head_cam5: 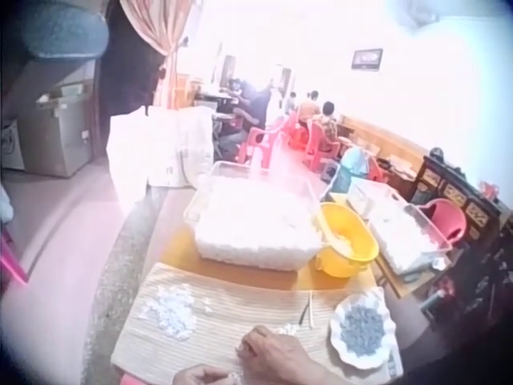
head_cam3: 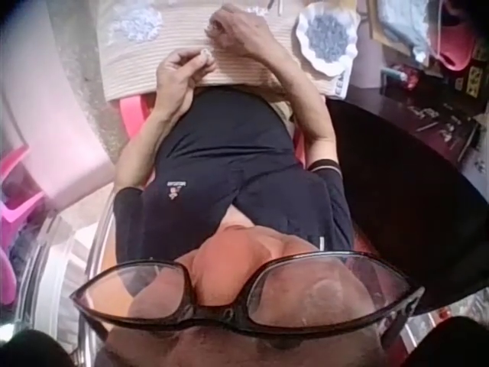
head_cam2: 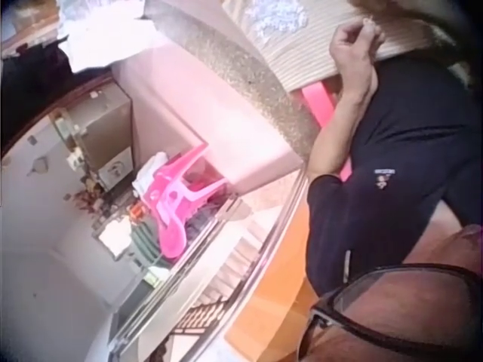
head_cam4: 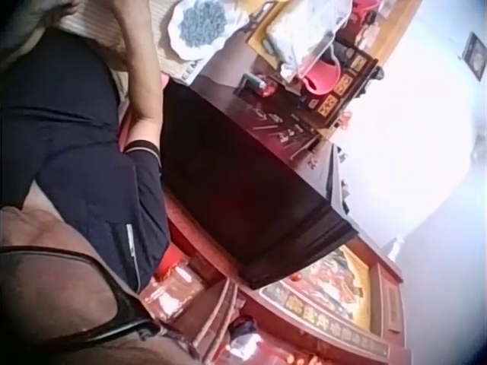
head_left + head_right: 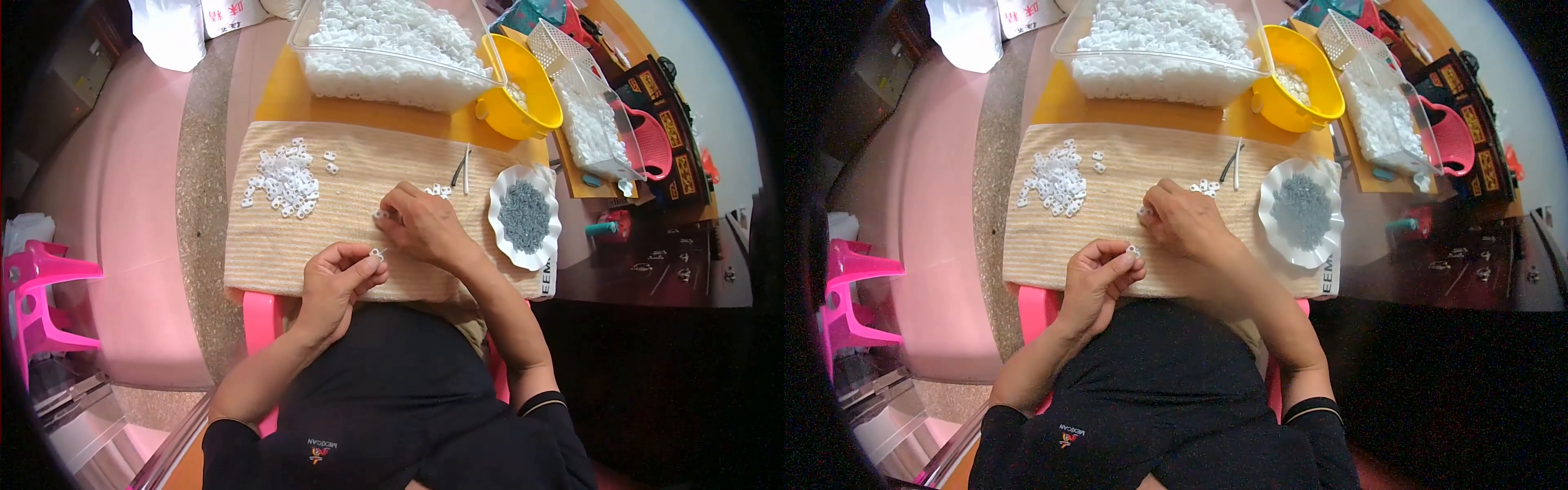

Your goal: Assembling small white plastic components by hand at a workbench.

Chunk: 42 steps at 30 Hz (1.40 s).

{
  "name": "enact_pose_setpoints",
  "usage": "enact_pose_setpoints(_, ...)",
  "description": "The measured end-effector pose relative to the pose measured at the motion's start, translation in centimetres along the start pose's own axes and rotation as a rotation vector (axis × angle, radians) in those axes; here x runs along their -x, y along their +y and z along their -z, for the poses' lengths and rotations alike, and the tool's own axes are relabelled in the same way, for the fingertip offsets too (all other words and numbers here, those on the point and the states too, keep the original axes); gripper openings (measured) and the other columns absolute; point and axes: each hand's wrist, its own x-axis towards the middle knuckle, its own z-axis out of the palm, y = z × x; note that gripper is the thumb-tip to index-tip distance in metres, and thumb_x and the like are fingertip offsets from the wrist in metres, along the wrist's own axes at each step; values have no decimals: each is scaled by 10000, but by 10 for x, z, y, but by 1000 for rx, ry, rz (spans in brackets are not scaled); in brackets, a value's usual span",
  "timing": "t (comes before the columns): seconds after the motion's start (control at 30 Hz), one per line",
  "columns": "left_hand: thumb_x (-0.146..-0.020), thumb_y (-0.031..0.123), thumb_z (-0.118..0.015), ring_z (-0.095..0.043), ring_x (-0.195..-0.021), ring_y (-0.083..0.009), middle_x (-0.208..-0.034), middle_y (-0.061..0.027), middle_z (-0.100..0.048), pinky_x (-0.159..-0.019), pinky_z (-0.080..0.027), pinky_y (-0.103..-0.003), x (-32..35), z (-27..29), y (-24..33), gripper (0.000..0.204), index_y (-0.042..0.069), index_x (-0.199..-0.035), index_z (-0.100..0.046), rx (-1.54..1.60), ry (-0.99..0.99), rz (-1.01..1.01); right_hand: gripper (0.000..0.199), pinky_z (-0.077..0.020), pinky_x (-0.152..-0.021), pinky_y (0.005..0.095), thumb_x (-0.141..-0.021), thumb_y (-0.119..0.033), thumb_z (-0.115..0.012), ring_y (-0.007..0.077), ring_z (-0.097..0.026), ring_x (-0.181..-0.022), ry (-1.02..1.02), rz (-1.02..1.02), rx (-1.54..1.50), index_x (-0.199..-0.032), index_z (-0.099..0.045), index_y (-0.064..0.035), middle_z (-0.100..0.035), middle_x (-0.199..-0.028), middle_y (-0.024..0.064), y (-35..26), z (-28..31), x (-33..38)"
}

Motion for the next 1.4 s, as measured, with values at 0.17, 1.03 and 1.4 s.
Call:
enact_pose_setpoints(0.17,-861,2,-642,-665,-819,-164,-891,-82,-651,-764,-585,-300,-1,1,0,131,20,-983,-600,-1,-6,-12,171,-499,-642,398,-811,-192,-676,321,-636,-751,7,-19,-87,-862,-613,-41,-640,-839,143,0,1,0)
enact_pose_setpoints(1.03,-861,-2,-640,-661,-818,-162,-889,-81,-643,-765,-584,-296,-1,0,-3,134,19,-984,-591,-12,-10,-18,181,-474,-627,303,-826,-23,-645,216,-605,-692,216,130,-412,-1006,-637,-32,-599,-792,93,7,7,21)
enact_pose_setpoints(1.4,-869,11,-637,-662,-824,-161,-907,-79,-642,-776,-583,-299,-3,1,-4,138,13,-998,-587,-35,-3,-10,238,-497,-674,221,-889,-59,-644,80,-598,-761,-42,-361,-953,-1112,-619,21,-646,-895,31,-6,12,51)
